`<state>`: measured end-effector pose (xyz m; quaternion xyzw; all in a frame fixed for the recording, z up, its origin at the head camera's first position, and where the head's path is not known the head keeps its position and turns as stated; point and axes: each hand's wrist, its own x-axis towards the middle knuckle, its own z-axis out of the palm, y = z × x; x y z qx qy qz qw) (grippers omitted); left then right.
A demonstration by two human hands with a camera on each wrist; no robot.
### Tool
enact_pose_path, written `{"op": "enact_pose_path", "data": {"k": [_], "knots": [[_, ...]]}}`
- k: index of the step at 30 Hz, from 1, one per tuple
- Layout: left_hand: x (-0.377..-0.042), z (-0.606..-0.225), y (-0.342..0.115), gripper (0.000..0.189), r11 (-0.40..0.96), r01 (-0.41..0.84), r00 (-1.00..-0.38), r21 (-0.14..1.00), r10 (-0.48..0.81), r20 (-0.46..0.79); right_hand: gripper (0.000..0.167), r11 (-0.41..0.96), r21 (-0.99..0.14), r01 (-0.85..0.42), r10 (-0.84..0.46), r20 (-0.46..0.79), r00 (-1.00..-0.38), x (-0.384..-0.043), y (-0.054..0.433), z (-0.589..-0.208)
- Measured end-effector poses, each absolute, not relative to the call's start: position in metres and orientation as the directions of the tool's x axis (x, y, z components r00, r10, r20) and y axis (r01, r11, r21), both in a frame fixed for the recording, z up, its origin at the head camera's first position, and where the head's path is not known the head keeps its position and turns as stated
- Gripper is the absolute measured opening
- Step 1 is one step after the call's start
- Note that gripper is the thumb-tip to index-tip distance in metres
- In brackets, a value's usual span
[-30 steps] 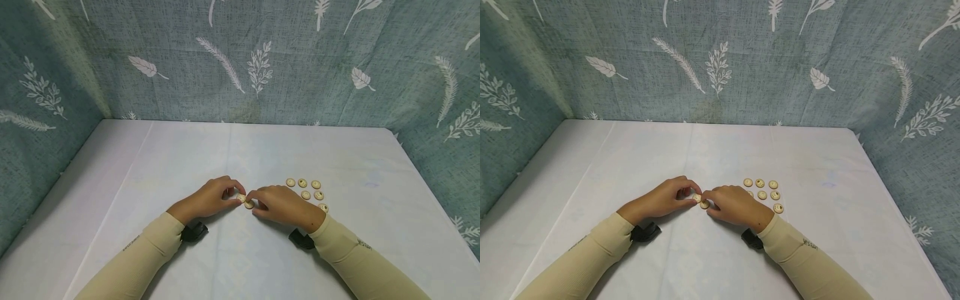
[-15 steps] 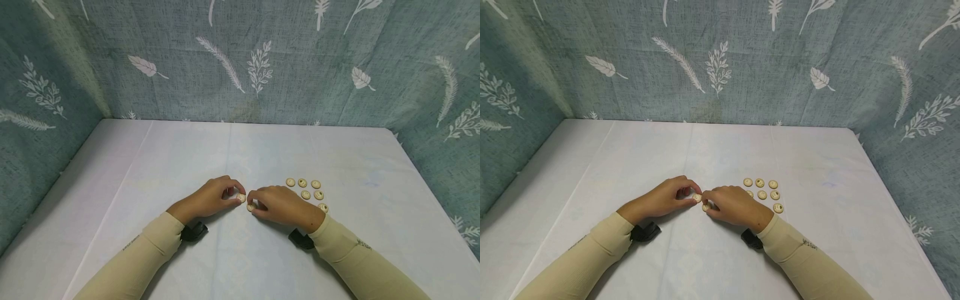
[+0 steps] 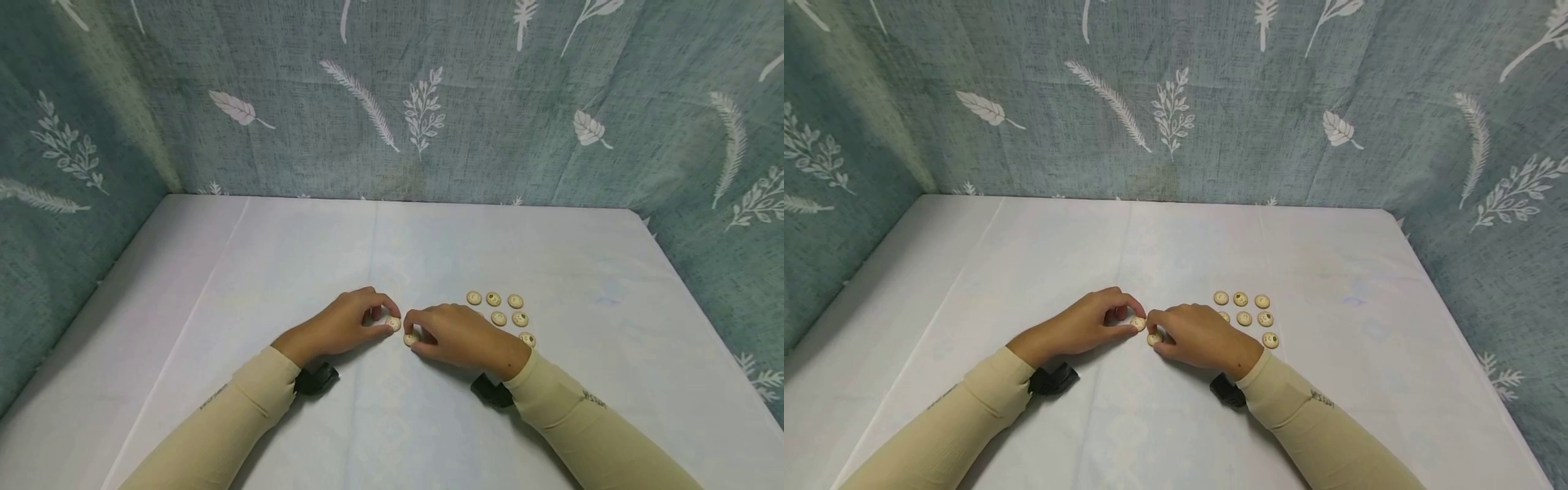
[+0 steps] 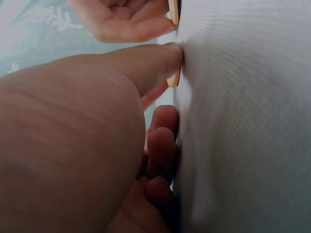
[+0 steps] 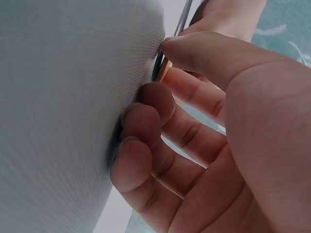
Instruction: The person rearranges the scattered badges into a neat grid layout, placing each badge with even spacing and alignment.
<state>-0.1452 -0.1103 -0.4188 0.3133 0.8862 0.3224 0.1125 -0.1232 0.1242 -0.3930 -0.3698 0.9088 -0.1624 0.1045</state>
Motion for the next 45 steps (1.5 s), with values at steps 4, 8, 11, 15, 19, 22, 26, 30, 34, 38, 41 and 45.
{"op": "enact_pose_path", "data": {"k": [4, 8, 11, 15, 19, 22, 26, 30, 34, 38, 41, 45], "knots": [[-0.1449, -0.4189, -0.1106, 0.021, 0.592, 0.484, -0.780, 0.644, 0.626, 0.011, 0.010, 0.673, -0.373, -0.639, -0.705, -0.062, -0.707, -0.1232, 0.1242, -0.3944], [-0.1446, -0.4192, -0.1101, 0.021, 0.607, 0.468, -0.787, 0.642, 0.617, -0.011, 0.011, 0.678, -0.370, -0.635, -0.701, -0.069, -0.709, -0.1233, 0.1239, -0.3956], [-0.1444, -0.4192, -0.1098, 0.020, 0.609, 0.465, -0.787, 0.642, 0.617, -0.014, 0.011, 0.682, -0.367, -0.632, -0.699, -0.074, -0.711, -0.1229, 0.1237, -0.3948], [-0.1445, -0.4192, -0.1100, 0.019, 0.606, 0.464, -0.788, 0.647, 0.615, -0.011, 0.010, 0.680, -0.374, -0.631, -0.701, -0.078, -0.709, -0.1225, 0.1237, -0.3938], [-0.1446, -0.4192, -0.1098, 0.019, 0.612, 0.455, -0.792, 0.647, 0.611, -0.022, 0.012, 0.691, -0.377, -0.616, -0.691, -0.097, -0.716, -0.1225, 0.1232, -0.3943], [-0.1447, -0.4190, -0.1094, 0.020, 0.613, 0.455, -0.793, 0.646, 0.609, -0.020, 0.012, 0.700, -0.372, -0.609, -0.684, -0.104, -0.722, -0.1225, 0.1229, -0.3952], [-0.1446, -0.4181, -0.1089, 0.020, 0.606, 0.459, -0.791, 0.650, 0.611, -0.012, 0.013, 0.702, -0.370, -0.608, -0.681, -0.102, -0.725, -0.1223, 0.1232, -0.3956], [-0.1447, -0.4176, -0.1085, 0.020, 0.602, 0.461, -0.790, 0.652, 0.612, -0.006, 0.013, 0.702, -0.370, -0.609, -0.682, -0.102, -0.724, -0.1222, 0.1230, -0.3951], [-0.1455, -0.4196, -0.1089, 0.019, 0.607, 0.460, -0.792, 0.648, 0.611, -0.009, 0.012, 0.700, -0.364, -0.614, -0.684, -0.097, -0.723, -0.1219, 0.1232, -0.3952], [-0.1459, -0.4208, -0.1092, 0.019, 0.606, 0.467, -0.790, 0.644, 0.613, -0.004, 0.012, 0.701, -0.362, -0.615, -0.684, -0.095, -0.723, -0.1218, 0.1237, -0.3952], [-0.1457, -0.4208, -0.1092, 0.019, 0.603, 0.472, -0.789, 0.644, 0.614, 0.003, 0.012, 0.702, -0.361, -0.614, -0.684, -0.100, -0.723, -0.1220, 0.1236, -0.3948], [-0.1453, -0.4204, -0.1091, 0.019, 0.599, 0.474, -0.789, 0.645, 0.614, 0.009, 0.011, 0.699, -0.361, -0.618, -0.688, -0.102, -0.718, -0.1221, 0.1239, -0.3943]]}}
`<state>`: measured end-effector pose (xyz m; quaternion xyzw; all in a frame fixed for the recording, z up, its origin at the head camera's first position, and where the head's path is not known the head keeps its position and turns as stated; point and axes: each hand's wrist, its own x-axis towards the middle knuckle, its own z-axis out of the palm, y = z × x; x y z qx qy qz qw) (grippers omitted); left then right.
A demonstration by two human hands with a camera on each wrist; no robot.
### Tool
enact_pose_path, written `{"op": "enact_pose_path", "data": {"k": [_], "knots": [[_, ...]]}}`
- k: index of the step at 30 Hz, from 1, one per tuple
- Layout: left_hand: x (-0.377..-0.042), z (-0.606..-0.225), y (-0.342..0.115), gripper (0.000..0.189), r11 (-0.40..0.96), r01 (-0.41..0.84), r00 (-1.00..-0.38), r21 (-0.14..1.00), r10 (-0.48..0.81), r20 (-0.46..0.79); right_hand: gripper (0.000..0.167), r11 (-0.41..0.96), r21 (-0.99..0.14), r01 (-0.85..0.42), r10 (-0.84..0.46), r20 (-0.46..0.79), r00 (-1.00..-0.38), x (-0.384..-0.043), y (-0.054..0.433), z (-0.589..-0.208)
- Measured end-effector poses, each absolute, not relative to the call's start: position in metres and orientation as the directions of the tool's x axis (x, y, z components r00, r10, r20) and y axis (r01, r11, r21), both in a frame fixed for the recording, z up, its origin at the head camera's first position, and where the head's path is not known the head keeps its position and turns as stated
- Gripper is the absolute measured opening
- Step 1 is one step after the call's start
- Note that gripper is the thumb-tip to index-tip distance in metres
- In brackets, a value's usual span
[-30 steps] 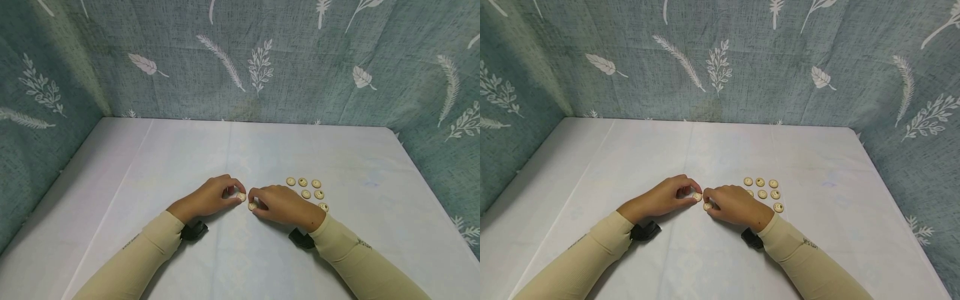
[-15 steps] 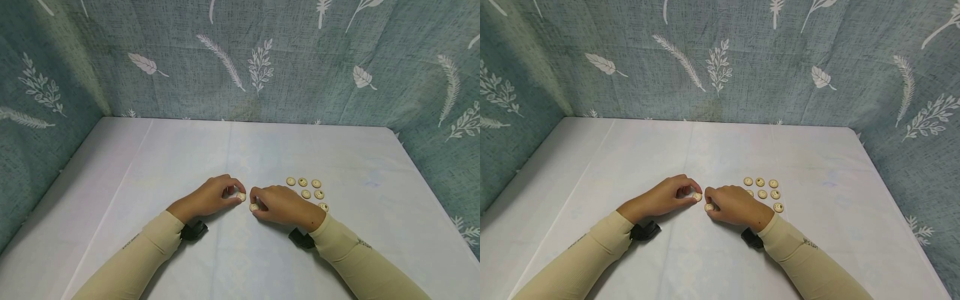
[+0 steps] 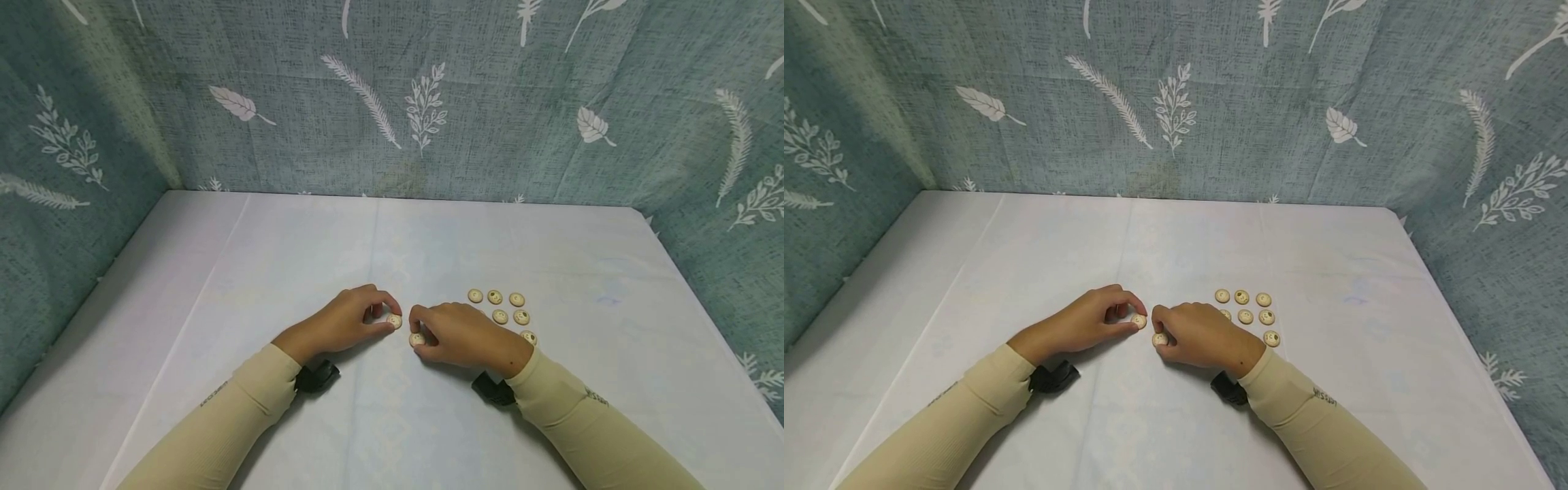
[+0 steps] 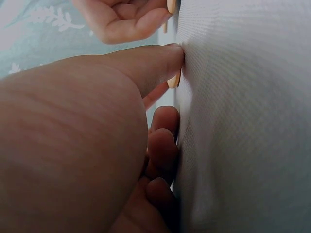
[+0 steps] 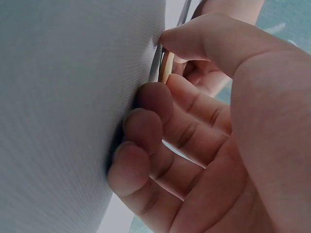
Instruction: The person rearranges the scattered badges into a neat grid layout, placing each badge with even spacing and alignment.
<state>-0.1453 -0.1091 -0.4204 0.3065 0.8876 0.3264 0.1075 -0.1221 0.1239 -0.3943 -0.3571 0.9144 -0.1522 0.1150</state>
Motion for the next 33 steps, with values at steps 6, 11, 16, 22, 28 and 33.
{"op": "enact_pose_path", "data": {"k": [6, 11, 16, 22, 28, 33], "knots": [[-0.145, -0.421, -0.109, 0.018, 0.591, 0.477, -0.788, 0.651, 0.616, 0.018, 0.010, 0.683, -0.369, -0.630, -0.700, -0.085, -0.709, -0.122, 0.125, -0.393], [-0.146, -0.421, -0.109, 0.018, 0.591, 0.477, -0.788, 0.651, 0.615, 0.018, 0.010, 0.683, -0.370, -0.630, -0.700, -0.086, -0.709, -0.122, 0.126, -0.393], [-0.146, -0.421, -0.109, 0.018, 0.595, 0.476, -0.789, 0.648, 0.614, 0.014, 0.010, 0.684, -0.367, -0.630, -0.699, -0.084, -0.710, -0.122, 0.126, -0.393], [-0.146, -0.420, -0.110, 0.018, 0.588, 0.476, -0.785, 0.654, 0.620, 0.014, 0.011, 0.696, -0.367, -0.618, -0.690, -0.101, -0.717, -0.122, 0.126, -0.391], [-0.146, -0.420, -0.110, 0.019, 0.589, 0.476, -0.783, 0.653, 0.622, 0.008, 0.012, 0.696, -0.373, -0.614, -0.688, -0.101, -0.719, -0.119, 0.128, -0.385], [-0.146, -0.420, -0.110, 0.020, 0.593, 0.480, -0.782, 0.647, 0.623, 0.009, 0.014, 0.677, -0.411, -0.611, -0.696, -0.086, -0.713, -0.119, 0.132, -0.377]]}}
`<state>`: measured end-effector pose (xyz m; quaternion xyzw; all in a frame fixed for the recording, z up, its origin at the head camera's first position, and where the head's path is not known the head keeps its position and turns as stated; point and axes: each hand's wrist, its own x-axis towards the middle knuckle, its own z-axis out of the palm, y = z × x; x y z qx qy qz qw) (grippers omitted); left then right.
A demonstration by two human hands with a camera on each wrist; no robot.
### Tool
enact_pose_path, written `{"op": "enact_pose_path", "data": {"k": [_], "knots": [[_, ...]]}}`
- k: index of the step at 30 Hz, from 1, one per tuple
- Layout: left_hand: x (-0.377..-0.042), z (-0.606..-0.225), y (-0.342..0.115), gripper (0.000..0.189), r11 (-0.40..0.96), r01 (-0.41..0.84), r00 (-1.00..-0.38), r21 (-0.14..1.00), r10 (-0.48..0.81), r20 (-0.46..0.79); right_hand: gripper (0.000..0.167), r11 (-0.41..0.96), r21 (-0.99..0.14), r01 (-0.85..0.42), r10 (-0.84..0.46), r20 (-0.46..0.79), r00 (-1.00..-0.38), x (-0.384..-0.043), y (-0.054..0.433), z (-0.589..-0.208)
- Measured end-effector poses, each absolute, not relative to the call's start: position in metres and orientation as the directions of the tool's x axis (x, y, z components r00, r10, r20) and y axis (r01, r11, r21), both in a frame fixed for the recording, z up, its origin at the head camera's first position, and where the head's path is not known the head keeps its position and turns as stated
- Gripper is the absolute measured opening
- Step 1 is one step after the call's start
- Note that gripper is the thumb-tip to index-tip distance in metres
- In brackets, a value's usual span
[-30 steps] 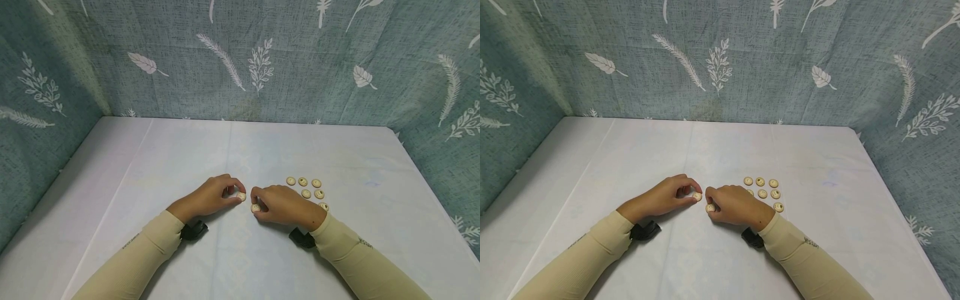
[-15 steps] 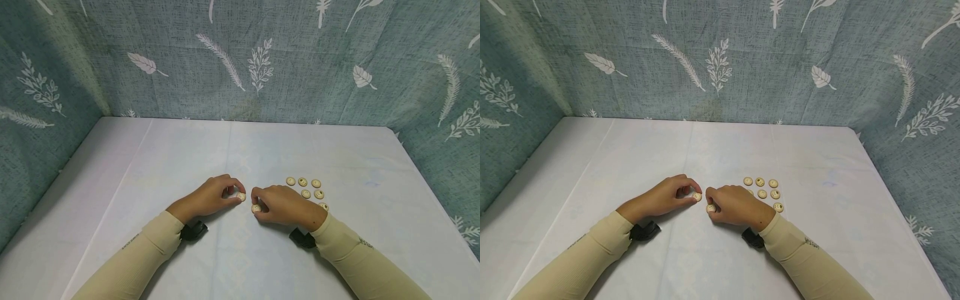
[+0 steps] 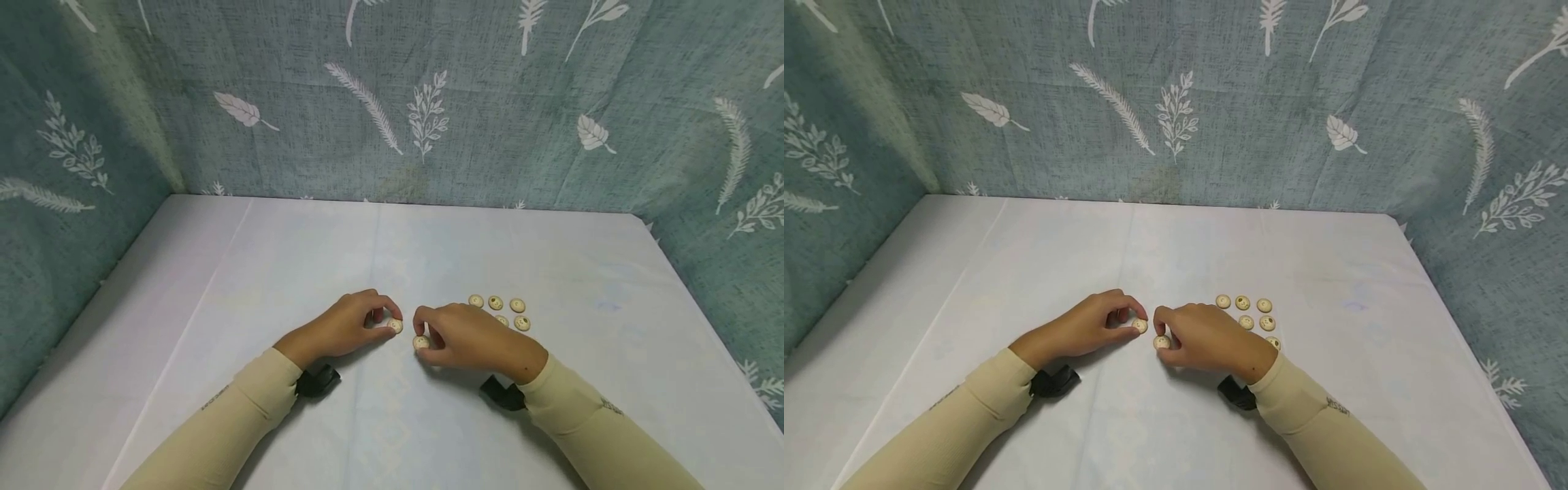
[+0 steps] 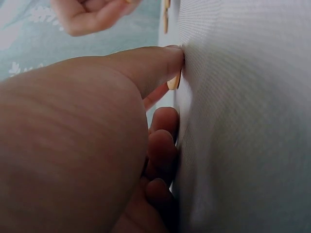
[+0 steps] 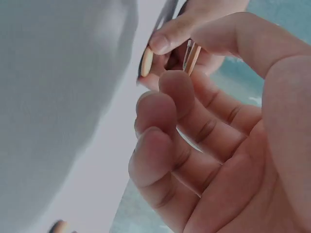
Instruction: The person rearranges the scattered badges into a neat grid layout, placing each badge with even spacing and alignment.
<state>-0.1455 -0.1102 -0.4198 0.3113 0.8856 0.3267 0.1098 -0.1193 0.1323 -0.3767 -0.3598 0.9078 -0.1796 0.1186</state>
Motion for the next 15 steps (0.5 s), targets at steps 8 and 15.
{"op": "enact_pose_path", "data": {"k": [8, 15], "knots": [[-0.145, -0.420, -0.110, 0.020, 0.592, 0.477, -0.782, 0.649, 0.623, 0.007, 0.013, 0.687, -0.423, -0.591, -0.683, -0.098, -0.724, -0.115, 0.150, -0.373], [-0.144, -0.419, -0.111, 0.021, 0.602, 0.478, -0.788, 0.640, 0.616, 0.009, 0.013, 0.713, -0.389, -0.583, -0.666, -0.116, -0.737, -0.108, 0.164, -0.374]]}}
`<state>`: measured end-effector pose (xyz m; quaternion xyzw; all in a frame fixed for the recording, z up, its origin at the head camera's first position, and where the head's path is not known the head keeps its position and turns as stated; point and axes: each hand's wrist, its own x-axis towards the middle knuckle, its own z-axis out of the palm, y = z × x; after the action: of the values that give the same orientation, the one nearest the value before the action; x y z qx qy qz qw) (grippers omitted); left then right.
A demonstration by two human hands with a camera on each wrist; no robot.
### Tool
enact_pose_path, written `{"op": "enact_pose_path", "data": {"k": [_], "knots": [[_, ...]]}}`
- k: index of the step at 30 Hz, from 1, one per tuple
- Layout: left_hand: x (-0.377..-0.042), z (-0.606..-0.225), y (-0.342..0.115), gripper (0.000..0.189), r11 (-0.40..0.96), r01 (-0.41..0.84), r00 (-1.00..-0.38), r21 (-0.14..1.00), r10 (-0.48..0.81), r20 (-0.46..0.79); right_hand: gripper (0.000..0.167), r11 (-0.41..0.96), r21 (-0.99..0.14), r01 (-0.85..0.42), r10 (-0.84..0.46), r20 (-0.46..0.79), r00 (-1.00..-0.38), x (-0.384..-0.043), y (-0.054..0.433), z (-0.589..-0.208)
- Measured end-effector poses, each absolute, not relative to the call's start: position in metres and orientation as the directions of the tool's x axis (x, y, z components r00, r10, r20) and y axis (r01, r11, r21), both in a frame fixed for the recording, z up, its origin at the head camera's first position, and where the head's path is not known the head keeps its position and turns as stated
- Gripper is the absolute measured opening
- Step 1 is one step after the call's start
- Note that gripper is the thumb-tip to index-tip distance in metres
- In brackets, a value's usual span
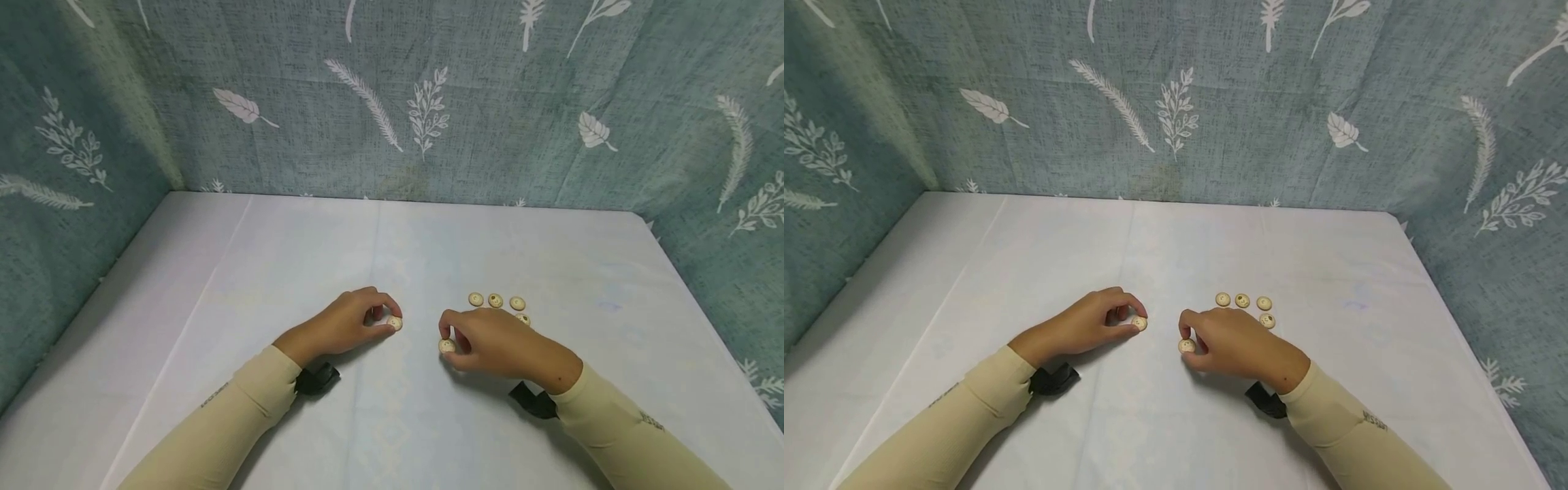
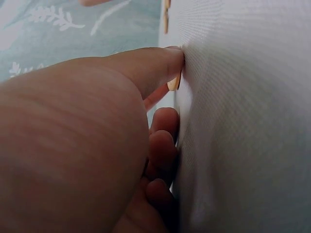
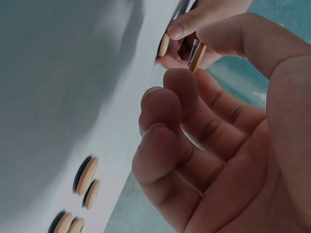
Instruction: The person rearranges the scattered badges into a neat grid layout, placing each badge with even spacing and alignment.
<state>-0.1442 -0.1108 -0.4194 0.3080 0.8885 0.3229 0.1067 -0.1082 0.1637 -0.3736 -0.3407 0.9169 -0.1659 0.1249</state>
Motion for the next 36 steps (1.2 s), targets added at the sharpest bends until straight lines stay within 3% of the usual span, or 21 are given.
{"op": "enact_pose_path", "data": {"k": [36], "knots": [[-0.144, -0.419, -0.110, 0.021, 0.626, 0.446, -0.800, 0.640, 0.600, -0.028, 0.014, 0.790, -0.337, -0.513, -0.556, -0.039, -0.831, -0.103, 0.208, -0.378]]}}
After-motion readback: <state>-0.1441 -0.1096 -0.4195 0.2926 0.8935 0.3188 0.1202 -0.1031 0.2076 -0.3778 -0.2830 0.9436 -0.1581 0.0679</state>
